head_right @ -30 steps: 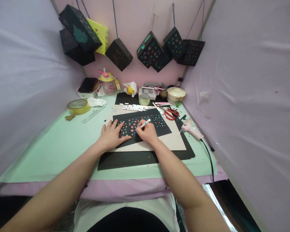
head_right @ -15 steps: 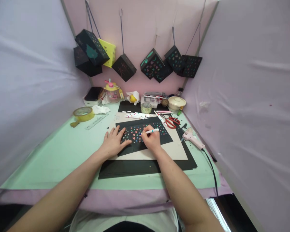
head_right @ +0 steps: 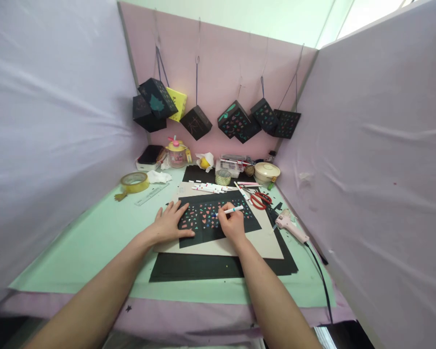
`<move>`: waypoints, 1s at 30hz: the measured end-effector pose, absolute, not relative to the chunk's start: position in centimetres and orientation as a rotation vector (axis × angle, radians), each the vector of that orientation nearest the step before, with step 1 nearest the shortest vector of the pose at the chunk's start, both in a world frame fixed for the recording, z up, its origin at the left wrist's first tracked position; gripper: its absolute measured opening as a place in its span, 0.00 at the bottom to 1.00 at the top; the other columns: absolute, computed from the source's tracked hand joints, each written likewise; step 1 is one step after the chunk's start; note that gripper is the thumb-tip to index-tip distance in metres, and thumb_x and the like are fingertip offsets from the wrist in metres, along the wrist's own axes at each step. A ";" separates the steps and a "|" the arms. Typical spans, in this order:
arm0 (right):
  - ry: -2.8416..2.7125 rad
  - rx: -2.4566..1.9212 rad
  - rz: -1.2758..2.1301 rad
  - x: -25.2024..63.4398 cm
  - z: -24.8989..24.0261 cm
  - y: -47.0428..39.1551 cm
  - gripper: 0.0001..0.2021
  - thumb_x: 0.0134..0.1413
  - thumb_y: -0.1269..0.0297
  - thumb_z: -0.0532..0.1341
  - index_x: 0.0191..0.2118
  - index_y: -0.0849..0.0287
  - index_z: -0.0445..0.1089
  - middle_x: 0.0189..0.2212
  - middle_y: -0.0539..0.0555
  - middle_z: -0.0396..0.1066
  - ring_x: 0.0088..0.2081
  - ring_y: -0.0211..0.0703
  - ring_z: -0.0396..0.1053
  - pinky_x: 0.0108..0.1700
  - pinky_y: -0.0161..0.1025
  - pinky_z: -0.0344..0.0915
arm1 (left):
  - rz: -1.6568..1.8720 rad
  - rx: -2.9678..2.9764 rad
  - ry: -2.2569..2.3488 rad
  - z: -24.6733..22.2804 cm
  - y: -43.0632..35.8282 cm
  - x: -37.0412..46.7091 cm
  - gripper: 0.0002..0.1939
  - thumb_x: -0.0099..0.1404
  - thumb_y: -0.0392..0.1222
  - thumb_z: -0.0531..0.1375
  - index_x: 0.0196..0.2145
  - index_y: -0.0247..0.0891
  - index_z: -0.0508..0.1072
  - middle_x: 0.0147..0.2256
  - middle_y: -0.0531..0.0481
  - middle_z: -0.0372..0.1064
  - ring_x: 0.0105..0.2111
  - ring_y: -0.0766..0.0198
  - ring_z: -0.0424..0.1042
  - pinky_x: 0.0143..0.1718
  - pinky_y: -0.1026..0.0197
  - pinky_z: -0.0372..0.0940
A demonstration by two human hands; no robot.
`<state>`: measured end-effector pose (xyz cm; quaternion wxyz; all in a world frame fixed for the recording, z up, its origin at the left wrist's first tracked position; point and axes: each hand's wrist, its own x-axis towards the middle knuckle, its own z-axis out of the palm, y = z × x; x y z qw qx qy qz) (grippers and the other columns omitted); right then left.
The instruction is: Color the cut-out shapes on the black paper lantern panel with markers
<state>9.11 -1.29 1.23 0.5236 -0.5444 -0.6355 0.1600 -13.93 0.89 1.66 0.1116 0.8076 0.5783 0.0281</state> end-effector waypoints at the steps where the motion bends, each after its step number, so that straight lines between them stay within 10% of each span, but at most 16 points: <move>1: -1.520 -1.302 0.389 9.1 1.2 -1.3 0.12 0.53 0.60 0.54 0.22 0.56 0.60 0.16 0.45 0.59 0.21 0.36 0.58 0.27 0.33 0.55 | 0.061 2.374 1.679 1.7 1.0 -14.3 0.58 0.46 0.77 0.53 0.66 0.45 0.41 0.67 0.42 0.31 0.65 0.42 0.29 0.60 0.36 0.34; 30: -1.829 -1.260 0.547 8.0 0.0 -1.1 0.08 0.52 0.65 0.54 0.23 0.57 0.62 0.18 0.46 0.65 0.21 0.35 0.60 0.27 0.32 0.54 | 0.011 2.397 1.645 2.0 0.4 -13.9 0.61 0.44 0.79 0.52 0.66 0.40 0.44 0.66 0.40 0.29 0.65 0.42 0.27 0.60 0.38 0.32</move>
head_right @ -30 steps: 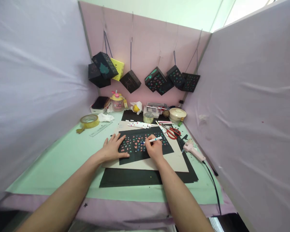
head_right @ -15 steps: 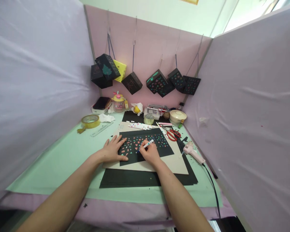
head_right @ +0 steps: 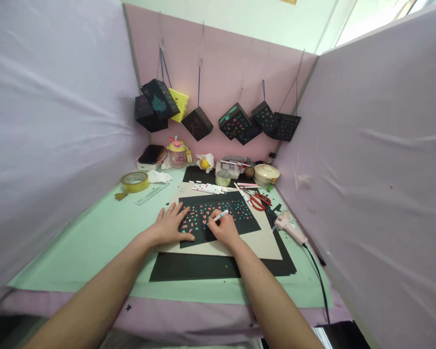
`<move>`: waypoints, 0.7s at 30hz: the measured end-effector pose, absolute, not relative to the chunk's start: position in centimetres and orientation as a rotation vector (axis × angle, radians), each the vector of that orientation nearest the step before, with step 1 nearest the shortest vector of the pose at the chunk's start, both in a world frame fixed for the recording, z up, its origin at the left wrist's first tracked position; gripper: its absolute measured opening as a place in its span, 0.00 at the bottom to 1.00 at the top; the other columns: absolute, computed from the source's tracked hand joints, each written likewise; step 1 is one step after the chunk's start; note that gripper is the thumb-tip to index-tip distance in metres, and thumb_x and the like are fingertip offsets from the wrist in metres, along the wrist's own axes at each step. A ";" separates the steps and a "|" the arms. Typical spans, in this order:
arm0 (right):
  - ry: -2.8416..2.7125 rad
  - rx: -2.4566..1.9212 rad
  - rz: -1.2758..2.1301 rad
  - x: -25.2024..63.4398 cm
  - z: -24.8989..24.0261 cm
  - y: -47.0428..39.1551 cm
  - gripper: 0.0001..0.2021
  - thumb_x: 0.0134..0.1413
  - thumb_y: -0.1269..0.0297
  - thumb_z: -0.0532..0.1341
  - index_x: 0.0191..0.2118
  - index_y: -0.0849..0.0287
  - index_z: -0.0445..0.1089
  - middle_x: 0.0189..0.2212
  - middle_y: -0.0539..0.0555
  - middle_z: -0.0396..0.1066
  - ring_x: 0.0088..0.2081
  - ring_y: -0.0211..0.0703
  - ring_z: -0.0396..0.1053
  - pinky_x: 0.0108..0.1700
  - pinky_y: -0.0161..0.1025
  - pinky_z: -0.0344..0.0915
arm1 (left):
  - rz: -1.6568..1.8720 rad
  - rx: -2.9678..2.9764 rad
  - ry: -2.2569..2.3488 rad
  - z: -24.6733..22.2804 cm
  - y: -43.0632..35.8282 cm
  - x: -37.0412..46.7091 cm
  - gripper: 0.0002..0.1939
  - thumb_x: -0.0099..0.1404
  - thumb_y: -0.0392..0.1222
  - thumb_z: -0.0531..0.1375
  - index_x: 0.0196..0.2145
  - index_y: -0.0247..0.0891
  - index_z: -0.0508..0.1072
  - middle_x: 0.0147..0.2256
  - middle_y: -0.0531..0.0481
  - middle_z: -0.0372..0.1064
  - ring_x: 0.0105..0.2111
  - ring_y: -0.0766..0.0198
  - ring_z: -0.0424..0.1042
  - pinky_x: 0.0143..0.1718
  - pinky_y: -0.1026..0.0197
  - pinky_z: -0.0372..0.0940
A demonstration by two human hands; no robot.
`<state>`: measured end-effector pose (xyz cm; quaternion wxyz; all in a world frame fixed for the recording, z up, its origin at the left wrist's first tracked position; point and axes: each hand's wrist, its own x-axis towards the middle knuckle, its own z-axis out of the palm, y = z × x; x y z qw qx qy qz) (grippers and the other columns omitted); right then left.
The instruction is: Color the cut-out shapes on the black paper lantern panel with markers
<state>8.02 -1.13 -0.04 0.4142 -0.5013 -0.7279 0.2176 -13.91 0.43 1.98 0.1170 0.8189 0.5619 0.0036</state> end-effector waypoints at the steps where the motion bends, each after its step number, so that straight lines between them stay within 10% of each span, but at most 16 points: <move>1: -1.830 -1.263 0.544 8.0 -0.1 -1.1 0.08 0.52 0.65 0.54 0.23 0.57 0.62 0.18 0.46 0.65 0.21 0.35 0.60 0.27 0.32 0.54 | 0.011 2.396 1.647 2.0 0.4 -13.9 0.61 0.44 0.79 0.52 0.66 0.40 0.44 0.66 0.40 0.29 0.65 0.42 0.27 0.60 0.38 0.32; 21: -1.824 -1.267 0.528 8.1 -0.2 -1.0 0.08 0.51 0.68 0.54 0.22 0.57 0.61 0.17 0.46 0.64 0.21 0.35 0.59 0.26 0.32 0.53 | 0.044 2.393 1.644 1.7 0.6 -13.9 0.61 0.44 0.78 0.53 0.67 0.43 0.38 0.67 0.41 0.29 0.65 0.42 0.28 0.60 0.36 0.32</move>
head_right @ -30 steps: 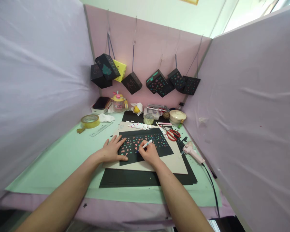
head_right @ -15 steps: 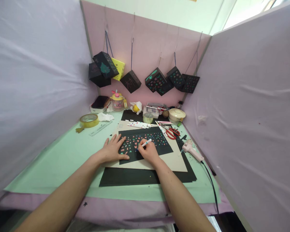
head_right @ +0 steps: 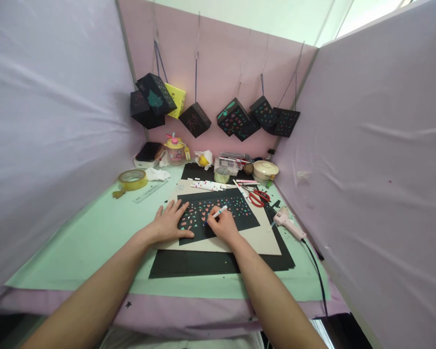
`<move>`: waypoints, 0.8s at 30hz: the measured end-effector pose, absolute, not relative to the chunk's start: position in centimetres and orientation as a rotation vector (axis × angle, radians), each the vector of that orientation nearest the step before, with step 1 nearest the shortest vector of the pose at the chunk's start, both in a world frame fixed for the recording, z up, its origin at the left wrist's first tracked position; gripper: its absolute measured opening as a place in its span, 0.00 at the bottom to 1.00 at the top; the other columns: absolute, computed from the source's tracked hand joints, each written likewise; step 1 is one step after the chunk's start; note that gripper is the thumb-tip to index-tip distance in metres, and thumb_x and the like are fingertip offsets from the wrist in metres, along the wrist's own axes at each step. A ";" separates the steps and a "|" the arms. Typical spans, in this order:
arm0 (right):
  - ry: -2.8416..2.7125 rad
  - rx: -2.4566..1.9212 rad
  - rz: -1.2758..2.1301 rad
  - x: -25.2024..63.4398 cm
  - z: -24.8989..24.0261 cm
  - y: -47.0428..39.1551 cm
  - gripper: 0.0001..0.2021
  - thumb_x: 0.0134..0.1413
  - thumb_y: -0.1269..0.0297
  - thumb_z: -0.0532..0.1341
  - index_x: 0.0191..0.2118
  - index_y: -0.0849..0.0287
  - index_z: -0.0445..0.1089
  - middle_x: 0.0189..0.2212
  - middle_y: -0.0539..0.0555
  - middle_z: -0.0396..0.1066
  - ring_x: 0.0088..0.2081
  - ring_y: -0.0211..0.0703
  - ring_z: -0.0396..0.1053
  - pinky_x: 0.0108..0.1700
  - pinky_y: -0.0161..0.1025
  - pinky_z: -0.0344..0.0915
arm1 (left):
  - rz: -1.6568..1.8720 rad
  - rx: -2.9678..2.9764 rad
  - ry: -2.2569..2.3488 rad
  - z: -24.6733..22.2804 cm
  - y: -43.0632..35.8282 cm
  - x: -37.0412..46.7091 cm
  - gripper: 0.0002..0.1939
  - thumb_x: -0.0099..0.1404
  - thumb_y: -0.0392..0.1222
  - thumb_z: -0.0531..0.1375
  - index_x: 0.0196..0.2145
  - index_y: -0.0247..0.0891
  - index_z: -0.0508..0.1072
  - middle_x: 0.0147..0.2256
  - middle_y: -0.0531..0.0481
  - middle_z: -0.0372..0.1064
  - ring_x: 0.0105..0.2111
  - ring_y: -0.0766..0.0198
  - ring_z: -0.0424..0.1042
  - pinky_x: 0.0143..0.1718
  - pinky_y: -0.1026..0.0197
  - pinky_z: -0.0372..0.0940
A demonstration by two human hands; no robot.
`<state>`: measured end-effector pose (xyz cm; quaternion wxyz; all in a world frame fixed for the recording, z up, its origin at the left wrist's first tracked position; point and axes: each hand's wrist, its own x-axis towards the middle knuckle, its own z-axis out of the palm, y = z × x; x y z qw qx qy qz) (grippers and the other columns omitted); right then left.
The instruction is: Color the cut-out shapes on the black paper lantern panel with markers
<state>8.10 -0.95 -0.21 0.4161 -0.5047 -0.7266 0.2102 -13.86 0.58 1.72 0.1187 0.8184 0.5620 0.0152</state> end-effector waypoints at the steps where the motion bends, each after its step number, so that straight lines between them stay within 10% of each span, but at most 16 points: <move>1: -1.825 -1.268 0.528 8.1 -0.2 -1.0 0.08 0.51 0.68 0.54 0.23 0.57 0.61 0.17 0.46 0.64 0.21 0.35 0.59 0.26 0.32 0.53 | 0.043 2.394 1.643 1.7 0.6 -13.9 0.61 0.44 0.78 0.53 0.67 0.43 0.38 0.67 0.41 0.29 0.65 0.42 0.28 0.60 0.36 0.32; 24: -1.829 -1.252 0.539 8.0 0.1 -1.1 0.07 0.51 0.68 0.54 0.23 0.58 0.63 0.17 0.46 0.64 0.21 0.34 0.58 0.26 0.32 0.53 | 0.014 2.402 1.662 1.6 0.7 -13.8 0.61 0.45 0.78 0.53 0.67 0.42 0.39 0.67 0.42 0.29 0.65 0.42 0.28 0.60 0.37 0.33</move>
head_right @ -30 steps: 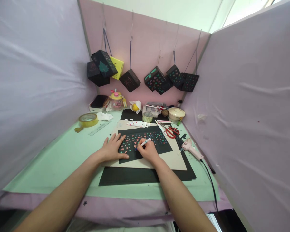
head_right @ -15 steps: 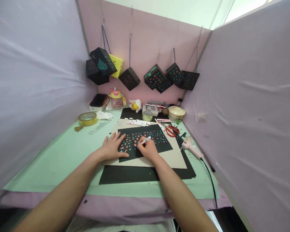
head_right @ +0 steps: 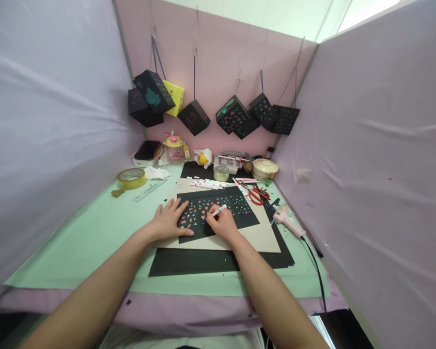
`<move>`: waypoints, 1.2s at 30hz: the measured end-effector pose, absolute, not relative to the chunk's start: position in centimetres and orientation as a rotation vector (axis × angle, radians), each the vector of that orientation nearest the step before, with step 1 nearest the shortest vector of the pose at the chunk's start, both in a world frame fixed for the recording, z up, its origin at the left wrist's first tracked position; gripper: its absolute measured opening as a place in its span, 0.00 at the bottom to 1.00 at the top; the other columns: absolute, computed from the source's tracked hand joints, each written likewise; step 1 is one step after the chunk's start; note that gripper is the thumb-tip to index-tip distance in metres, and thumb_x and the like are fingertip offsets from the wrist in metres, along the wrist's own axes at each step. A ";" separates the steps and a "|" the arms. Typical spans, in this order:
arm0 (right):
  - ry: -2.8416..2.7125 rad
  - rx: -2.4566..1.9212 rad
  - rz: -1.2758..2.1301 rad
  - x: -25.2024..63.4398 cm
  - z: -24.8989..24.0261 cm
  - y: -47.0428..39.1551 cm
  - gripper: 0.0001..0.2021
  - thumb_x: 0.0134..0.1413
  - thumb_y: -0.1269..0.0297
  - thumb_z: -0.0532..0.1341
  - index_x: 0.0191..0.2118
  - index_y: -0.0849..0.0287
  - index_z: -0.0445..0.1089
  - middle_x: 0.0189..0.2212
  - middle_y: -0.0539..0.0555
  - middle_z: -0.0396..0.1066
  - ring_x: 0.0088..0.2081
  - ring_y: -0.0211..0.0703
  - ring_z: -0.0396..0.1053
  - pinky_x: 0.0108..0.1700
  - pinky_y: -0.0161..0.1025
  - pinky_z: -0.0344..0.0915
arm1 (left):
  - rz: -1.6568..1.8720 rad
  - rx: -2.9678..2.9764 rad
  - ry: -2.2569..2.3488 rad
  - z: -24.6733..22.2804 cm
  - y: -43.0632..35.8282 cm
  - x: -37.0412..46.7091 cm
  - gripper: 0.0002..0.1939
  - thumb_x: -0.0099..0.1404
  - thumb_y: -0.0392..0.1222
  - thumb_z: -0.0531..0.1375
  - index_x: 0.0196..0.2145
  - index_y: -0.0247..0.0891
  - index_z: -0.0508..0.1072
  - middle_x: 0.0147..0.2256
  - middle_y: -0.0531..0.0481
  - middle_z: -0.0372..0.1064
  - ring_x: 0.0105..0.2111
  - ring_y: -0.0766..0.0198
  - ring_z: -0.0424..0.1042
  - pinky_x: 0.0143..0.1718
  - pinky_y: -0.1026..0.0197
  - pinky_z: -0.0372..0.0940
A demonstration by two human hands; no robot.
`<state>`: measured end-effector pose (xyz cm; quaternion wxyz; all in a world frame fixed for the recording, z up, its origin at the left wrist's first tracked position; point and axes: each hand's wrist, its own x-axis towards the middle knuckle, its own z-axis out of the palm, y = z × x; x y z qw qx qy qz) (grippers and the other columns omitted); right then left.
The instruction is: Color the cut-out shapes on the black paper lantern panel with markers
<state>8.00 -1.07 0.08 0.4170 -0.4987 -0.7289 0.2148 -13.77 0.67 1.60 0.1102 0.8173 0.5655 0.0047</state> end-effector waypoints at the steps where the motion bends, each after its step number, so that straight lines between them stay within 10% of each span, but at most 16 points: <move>1: -1.832 -1.249 0.544 8.0 0.1 -1.1 0.07 0.50 0.68 0.54 0.23 0.58 0.62 0.17 0.46 0.64 0.21 0.34 0.59 0.26 0.32 0.53 | 0.014 2.401 1.663 1.6 0.7 -13.7 0.61 0.45 0.78 0.53 0.67 0.42 0.39 0.67 0.42 0.29 0.65 0.42 0.28 0.60 0.37 0.33; 36: -1.809 -1.277 0.502 8.0 0.2 -1.1 0.07 0.48 0.68 0.54 0.21 0.57 0.60 0.15 0.44 0.58 0.20 0.33 0.56 0.25 0.32 0.52 | 0.026 2.402 1.667 1.5 0.7 -13.7 0.61 0.44 0.79 0.52 0.66 0.43 0.40 0.67 0.41 0.30 0.65 0.41 0.29 0.60 0.37 0.33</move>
